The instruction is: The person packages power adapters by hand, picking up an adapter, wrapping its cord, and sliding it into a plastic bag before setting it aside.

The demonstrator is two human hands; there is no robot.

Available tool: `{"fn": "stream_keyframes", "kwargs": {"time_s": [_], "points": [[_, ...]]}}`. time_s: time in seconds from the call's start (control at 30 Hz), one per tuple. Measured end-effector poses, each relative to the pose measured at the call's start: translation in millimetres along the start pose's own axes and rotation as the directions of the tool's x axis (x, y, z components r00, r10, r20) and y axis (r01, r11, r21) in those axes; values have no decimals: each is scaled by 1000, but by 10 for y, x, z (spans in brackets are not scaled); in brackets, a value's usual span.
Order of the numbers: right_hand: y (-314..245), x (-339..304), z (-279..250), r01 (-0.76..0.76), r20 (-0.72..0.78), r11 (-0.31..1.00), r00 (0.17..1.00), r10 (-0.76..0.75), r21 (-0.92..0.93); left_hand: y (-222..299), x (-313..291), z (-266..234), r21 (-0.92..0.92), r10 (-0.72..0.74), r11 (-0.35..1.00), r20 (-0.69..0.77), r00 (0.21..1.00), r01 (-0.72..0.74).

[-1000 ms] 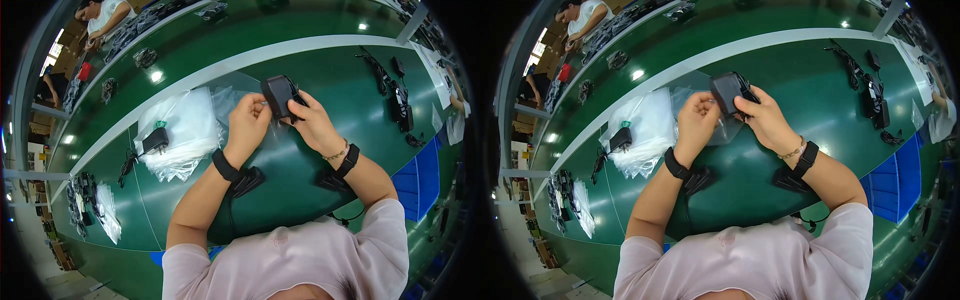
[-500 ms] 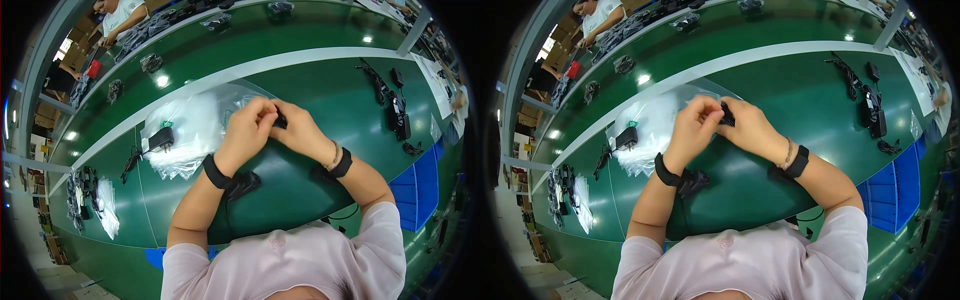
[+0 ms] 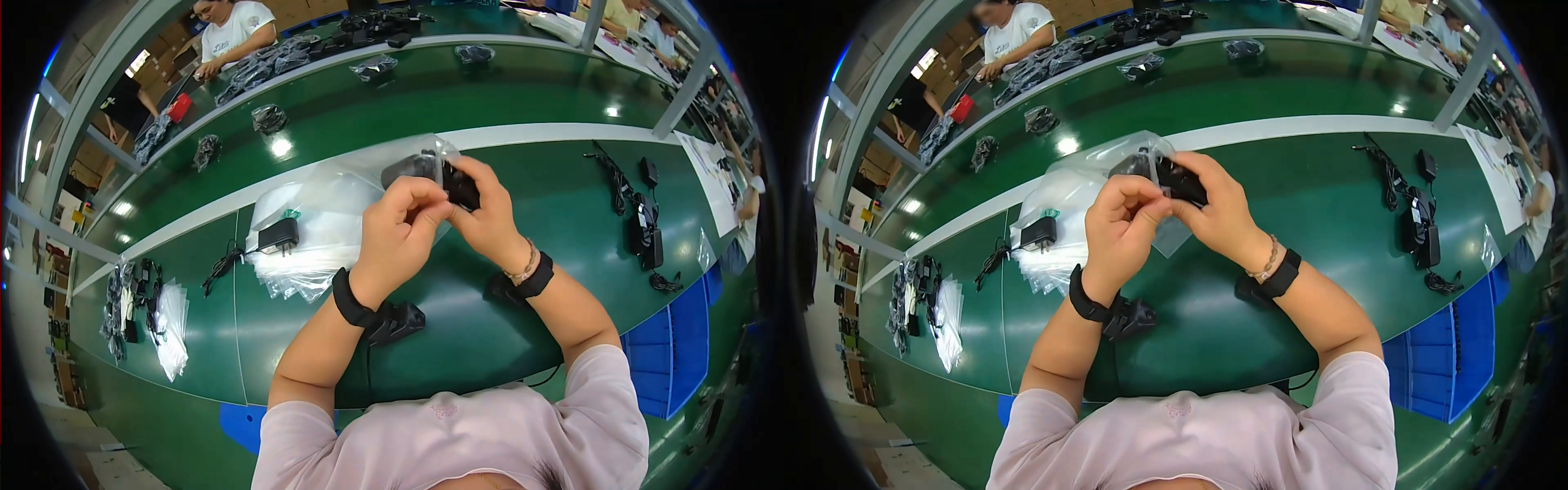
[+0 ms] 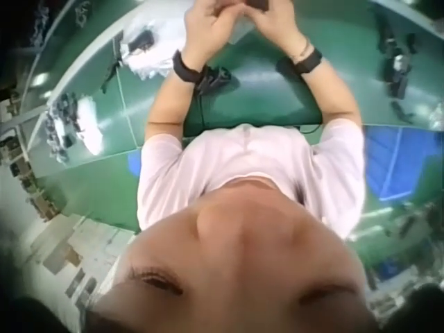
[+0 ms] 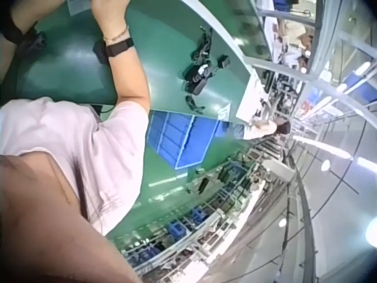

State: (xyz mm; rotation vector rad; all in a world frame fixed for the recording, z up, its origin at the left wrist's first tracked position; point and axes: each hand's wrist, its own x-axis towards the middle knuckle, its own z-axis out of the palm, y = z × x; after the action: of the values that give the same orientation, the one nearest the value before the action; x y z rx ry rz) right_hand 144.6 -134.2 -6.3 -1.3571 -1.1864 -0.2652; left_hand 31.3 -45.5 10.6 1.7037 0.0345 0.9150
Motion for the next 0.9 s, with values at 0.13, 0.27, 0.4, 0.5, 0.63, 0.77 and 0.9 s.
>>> {"fn": "stream_keyframes", "kwargs": {"time_s": [0.13, 0.27, 0.4, 0.5, 0.63, 0.77, 0.9], "points": [[-33, 42, 21, 336, 90, 919, 942, -324, -208, 8, -44, 2, 26, 132, 991, -112, 985, -129], [-141, 79, 19, 310, 153, 903, 949, -276, -298, 7, -26, -7, 40, 185, 983, -238, 953, -181], [-173, 76, -23, 314, 222, 897, 942, -252, -312, 51, -64, 26, 73, 128, 991, -192, 973, -116], [-166, 79, -55, 401, 256, 866, 908, -332, -300, 65, -96, 47, 234, 215, 953, -71, 974, -193], [-70, 98, -68, 100, 387, 992, 920, -63, -77, 116, -19, 42, 206, 32, 973, 311, 950, -100], [65, -15, 26, -448, 296, 865, 878, 377, 226, 174, -55, 20, -31, -318, 943, 214, 924, 331], [1, 5, -6, -510, 313, 801, 852, 420, 313, 291, -96, -315, 657, 423, 725, -190, 886, -205]]}}
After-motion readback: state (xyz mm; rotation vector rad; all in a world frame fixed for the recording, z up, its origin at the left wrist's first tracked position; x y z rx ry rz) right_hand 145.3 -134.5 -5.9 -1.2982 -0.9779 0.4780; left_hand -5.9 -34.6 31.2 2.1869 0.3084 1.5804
